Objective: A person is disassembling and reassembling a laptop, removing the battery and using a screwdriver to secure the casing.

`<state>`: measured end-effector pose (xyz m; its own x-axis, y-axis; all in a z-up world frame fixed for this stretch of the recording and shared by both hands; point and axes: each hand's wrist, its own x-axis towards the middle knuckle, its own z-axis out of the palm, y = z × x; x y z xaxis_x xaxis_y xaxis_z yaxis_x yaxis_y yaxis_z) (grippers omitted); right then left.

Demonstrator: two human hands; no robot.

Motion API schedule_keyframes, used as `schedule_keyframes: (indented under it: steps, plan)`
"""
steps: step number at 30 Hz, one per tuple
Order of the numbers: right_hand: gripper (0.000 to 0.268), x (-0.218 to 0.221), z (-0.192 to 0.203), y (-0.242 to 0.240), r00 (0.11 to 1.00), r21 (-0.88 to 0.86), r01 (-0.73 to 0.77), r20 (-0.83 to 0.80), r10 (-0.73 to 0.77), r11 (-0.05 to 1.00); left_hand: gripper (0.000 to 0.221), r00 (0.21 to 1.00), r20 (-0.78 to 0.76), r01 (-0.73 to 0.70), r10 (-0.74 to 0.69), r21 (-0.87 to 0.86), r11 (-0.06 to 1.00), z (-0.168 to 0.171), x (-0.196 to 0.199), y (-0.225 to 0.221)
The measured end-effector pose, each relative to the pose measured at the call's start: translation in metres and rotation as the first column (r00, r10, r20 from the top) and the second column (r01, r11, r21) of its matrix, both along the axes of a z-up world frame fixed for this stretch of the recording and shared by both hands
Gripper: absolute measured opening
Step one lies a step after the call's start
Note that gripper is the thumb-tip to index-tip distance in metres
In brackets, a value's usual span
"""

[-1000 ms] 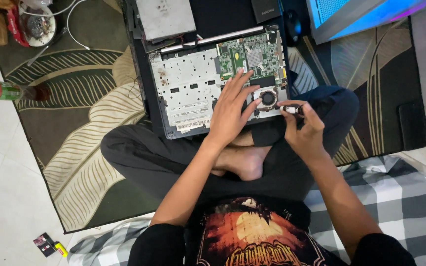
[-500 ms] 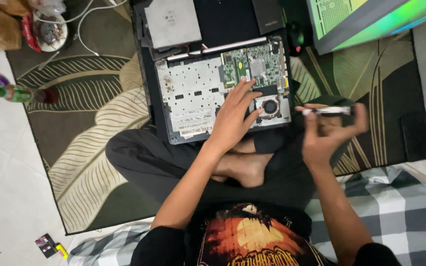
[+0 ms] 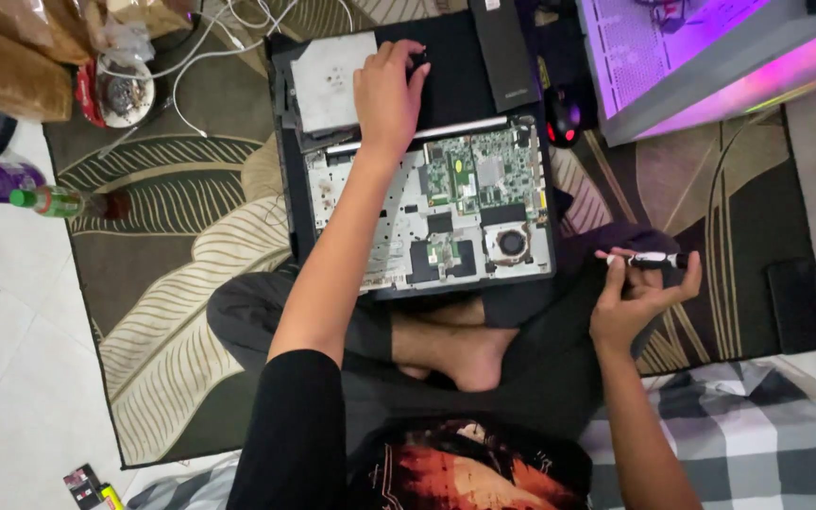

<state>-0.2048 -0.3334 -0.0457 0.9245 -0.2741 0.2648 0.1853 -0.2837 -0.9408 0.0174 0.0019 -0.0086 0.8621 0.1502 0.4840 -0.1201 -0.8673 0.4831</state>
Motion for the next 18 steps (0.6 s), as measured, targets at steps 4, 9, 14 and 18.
schedule_keyframes:
  steps: [4,9,14,18]
  plan:
    - [0.076,0.0,-0.004,-0.001,1.0,-0.068,0.027,-0.014,-0.028,0.997,0.02,0.999,-0.027,-0.023,0.024,0.057,0.998,-0.007,0.01,-0.003]
    - [0.075,0.002,0.001,0.002,0.999,-0.111,0.043,-0.005,-0.044,0.993,0.014,0.998,-0.025,-0.061,0.064,0.115,0.991,-0.013,0.023,-0.005]
    - [0.075,0.002,-0.002,0.002,0.999,-0.091,0.043,0.014,-0.042,0.995,0.012,0.996,-0.038,-0.077,0.083,0.122,0.989,-0.017,0.027,-0.007]
    - [0.076,0.0,0.0,0.001,0.999,-0.127,0.048,0.021,-0.046,0.991,0.01,0.998,-0.003,-0.066,0.066,0.112,0.992,-0.015,0.024,-0.007]
